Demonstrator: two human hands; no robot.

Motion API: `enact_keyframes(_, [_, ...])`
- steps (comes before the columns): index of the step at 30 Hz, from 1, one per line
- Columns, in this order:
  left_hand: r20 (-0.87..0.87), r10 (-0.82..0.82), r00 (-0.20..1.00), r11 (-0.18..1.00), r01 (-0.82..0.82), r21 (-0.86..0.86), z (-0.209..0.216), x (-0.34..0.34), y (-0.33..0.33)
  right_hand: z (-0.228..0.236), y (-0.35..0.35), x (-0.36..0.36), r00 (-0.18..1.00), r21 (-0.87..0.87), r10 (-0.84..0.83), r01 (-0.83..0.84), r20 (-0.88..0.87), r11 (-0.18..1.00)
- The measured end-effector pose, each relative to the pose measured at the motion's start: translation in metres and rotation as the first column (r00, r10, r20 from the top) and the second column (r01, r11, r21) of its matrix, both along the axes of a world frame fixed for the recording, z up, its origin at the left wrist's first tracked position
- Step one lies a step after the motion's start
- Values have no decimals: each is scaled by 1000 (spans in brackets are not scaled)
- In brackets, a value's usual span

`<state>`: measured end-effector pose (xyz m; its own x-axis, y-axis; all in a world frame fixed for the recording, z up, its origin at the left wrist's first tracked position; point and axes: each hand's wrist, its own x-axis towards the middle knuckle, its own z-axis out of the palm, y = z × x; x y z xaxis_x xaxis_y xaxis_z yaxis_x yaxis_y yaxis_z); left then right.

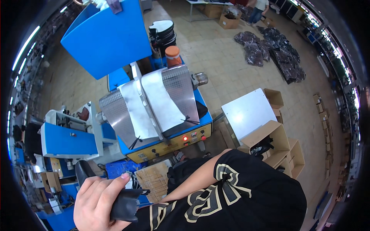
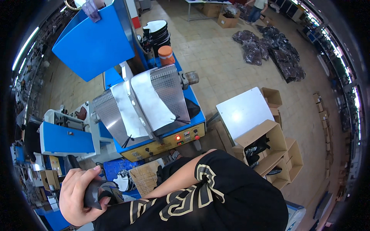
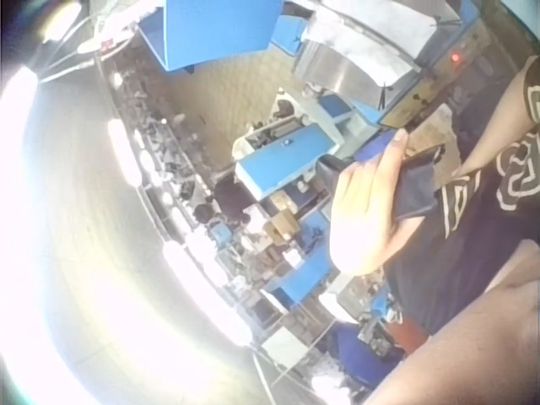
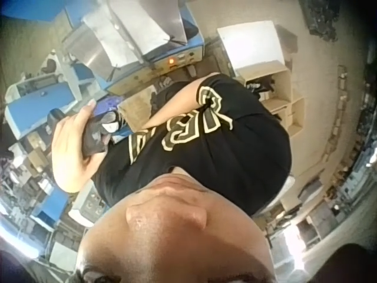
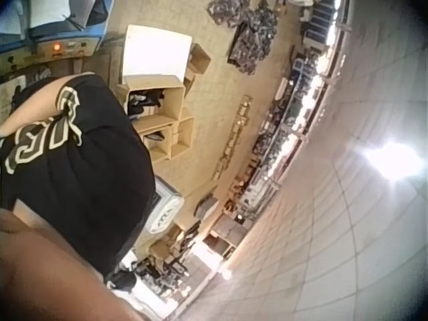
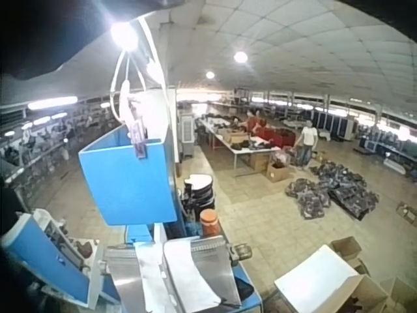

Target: Using a heat-pressing machine to shape shoe upper components and organizing finished parts.

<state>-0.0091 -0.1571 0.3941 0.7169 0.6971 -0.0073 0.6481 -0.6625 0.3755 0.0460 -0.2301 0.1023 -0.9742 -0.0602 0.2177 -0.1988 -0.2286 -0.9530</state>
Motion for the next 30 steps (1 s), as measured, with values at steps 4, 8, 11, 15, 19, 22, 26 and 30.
enact_keyframes(4, [-59,8,998,1000,-9,-12,2,-5,9,-7,3,-14,999,14,36,-36,-26,999])
enact_keyframes(8, [74,120,990,989,-112,-97,-19,-24,20,-2,39,12,991,26,114,-113,-66,993])
enact_keyframes(11, [255,169,952,972,-119,-202,-75,-20,46,30,90,56,969,180,19,-64,245,982])
enact_keyframes(15, [542,507,670,823,-189,-536,-147,10,40,30,125,132,829,447,-271,28,489,894])
enact_keyframes(19, [565,709,421,698,-304,-648,-207,41,23,-12,109,188,504,494,-807,640,308,589])
enact_keyframes(22, [573,778,257,628,-299,-719,-227,68,15,10,97,203,333,395,-885,803,324,447])
enact_keyframes(26, [620,739,262,670,-198,-715,-228,82,23,20,93,205,174,352,-921,887,348,300])
enact_keyframes(30, [566,765,308,624,-139,-768,-226,66,46,31,102,209,26,356,-964,926,263,122])
